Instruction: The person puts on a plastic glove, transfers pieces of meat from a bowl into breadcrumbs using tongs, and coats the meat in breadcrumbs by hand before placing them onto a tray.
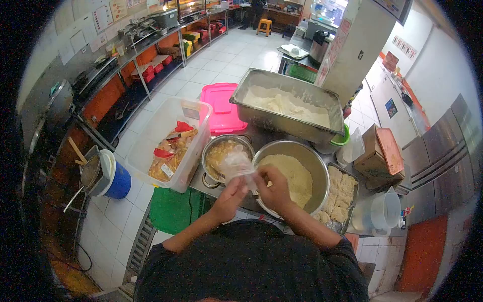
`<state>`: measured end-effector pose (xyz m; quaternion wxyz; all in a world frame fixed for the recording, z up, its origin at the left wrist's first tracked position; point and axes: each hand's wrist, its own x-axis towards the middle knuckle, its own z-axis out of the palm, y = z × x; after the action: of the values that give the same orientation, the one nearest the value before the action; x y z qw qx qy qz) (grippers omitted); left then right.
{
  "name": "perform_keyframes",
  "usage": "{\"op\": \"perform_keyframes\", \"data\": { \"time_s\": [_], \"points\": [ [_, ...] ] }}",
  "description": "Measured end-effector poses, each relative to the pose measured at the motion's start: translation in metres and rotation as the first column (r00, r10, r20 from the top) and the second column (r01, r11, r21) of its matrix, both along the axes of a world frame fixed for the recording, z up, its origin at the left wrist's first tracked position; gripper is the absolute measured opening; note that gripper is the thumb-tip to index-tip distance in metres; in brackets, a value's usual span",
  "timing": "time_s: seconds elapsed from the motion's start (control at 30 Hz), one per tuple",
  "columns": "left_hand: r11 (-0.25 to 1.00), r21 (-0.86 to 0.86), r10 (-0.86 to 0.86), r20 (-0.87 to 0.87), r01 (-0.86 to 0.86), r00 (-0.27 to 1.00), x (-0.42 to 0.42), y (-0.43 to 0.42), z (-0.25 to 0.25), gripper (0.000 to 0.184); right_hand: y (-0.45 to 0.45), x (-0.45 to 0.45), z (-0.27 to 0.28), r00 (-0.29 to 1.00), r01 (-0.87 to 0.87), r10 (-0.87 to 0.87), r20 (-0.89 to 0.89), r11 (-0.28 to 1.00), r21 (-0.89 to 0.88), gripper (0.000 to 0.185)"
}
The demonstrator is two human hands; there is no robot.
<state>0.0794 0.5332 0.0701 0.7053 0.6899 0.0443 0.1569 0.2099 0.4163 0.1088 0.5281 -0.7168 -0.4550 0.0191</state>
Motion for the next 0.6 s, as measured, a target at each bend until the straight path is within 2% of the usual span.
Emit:
{"op": "perform_keyframes", "data": {
  "time_s": [0.03, 0.07, 0.13, 0.23, 0.33, 0.4, 0.43, 0.5, 0.6],
  "points": [
    [0.998, 0.063, -0.027, -0.024, 0.028, 0.999, -0.005, 0.0, 0.01, 0.048, -0.001, 0.006, -0.003, 0.999, 0.042, -0.042, -0.011, 0.998, 0.04, 0.011],
    [0.961, 0.273, 0.003, 0.136, -0.041, 0.991, -0.01, 0.001, 0.02, 0.042, -0.001, 0.012, -0.004, 0.996, 0.085, -0.083, -0.025, 0.993, 0.079, 0.011],
    [0.757, 0.601, -0.043, 0.438, -0.257, 0.898, -0.019, 0.008, 0.034, 0.03, -0.002, 0.02, -0.001, 0.995, 0.097, -0.093, -0.047, 0.991, 0.092, 0.011],
    [0.55, 0.624, 0.2, 0.547, -0.555, 0.813, -0.029, 0.018, 0.036, 0.025, -0.007, 0.015, 0.007, 0.993, 0.049, -0.046, -0.106, 0.999, 0.022, 0.012],
    [0.484, 0.628, 0.569, 0.304, -0.61, 0.764, -0.017, 0.018, 0.045, 0.023, -0.007, 0.01, 0.001, 0.988, -0.091, 0.095, -0.123, 0.995, 0.04, 0.015],
    [0.618, 0.549, 0.597, 0.136, -0.562, 0.79, -0.018, 0.027, 0.022, 0.023, -0.007, 0.012, -0.011, 0.962, -0.196, 0.203, -0.184, 0.979, 0.053, 0.017],
    [0.679, 0.498, 0.597, 0.053, -0.54, 0.8, -0.019, 0.032, 0.016, 0.023, -0.004, 0.011, -0.009, 0.968, -0.177, 0.182, -0.176, 0.983, 0.043, 0.017],
    [0.718, 0.445, 0.606, -0.023, -0.535, 0.795, -0.022, 0.039, 0.01, 0.022, 0.001, 0.006, -0.004, 0.977, -0.136, 0.137, -0.161, 0.991, 0.021, 0.017],
    [0.745, 0.405, 0.613, -0.101, -0.531, 0.784, -0.025, 0.041, 0.023, 0.022, 0.005, -0.012, 0.014, 0.98, 0.089, -0.054, -0.192, 0.979, 0.182, 0.015]
  ]
}}
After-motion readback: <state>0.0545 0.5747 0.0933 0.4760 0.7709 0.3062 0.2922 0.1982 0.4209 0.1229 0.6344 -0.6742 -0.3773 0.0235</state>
